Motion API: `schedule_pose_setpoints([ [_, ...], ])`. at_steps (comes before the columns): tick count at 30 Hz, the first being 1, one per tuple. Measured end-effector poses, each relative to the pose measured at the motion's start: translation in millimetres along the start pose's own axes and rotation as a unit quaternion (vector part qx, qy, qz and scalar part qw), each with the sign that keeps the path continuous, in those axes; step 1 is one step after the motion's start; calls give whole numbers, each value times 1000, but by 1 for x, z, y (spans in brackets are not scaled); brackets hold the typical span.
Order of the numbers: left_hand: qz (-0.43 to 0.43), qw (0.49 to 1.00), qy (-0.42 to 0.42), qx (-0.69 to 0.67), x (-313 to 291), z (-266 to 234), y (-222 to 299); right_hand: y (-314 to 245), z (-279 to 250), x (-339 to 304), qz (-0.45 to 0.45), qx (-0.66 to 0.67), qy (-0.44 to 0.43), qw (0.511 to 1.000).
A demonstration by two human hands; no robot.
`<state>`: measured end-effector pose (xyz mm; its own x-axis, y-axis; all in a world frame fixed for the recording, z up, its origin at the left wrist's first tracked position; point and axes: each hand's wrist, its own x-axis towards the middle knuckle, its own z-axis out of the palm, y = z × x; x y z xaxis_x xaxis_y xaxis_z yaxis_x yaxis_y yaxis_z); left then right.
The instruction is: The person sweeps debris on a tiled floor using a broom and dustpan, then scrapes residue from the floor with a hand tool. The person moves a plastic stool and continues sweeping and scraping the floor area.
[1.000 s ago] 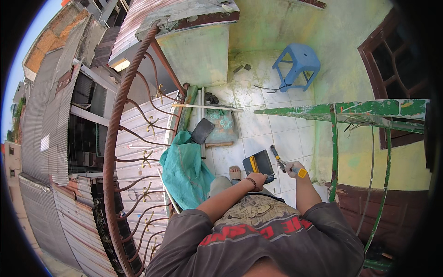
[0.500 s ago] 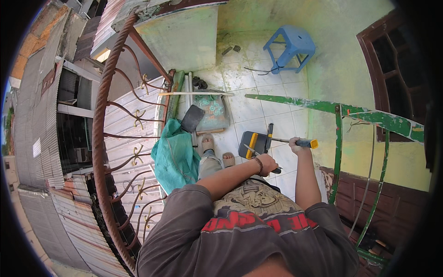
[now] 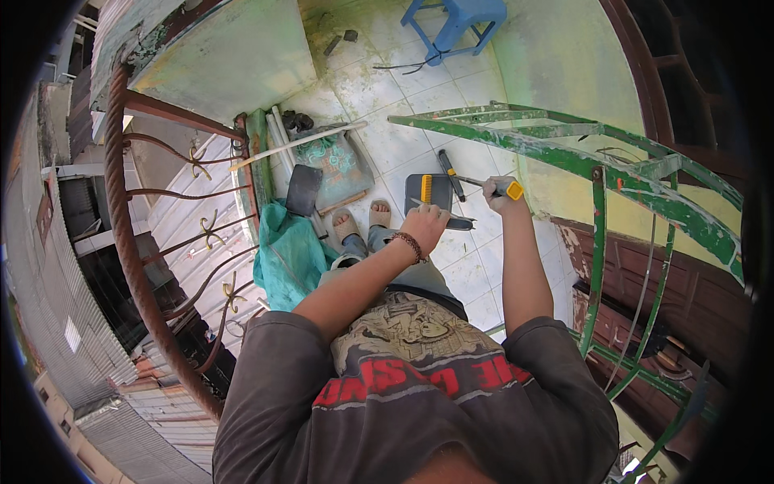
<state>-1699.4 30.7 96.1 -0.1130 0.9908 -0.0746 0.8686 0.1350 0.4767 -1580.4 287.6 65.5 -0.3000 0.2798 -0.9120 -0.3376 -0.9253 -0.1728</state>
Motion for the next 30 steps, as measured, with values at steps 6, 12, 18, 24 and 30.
schedule_pose_setpoints([
  [6, 9, 989, -36, -140, 1, -3, 2, -11, -51, -85, 44, -63, 25, 997],
  [12, -2, 984, -52, -172, 14, -3, 7, -17, -56, -116, 76, -52, -12, 996],
  [18, -5, 981, -69, -181, 8, -7, 8, 7, -58, -56, 95, -259, 25, 961],
  [24, -40, 979, -79, -183, 1, -15, 9, 37, -22, -60, 44, -591, 87, 800],
  [30, -50, 975, -38, -215, 0, -12, 10, 39, -7, -57, 105, -682, 92, 718],
])
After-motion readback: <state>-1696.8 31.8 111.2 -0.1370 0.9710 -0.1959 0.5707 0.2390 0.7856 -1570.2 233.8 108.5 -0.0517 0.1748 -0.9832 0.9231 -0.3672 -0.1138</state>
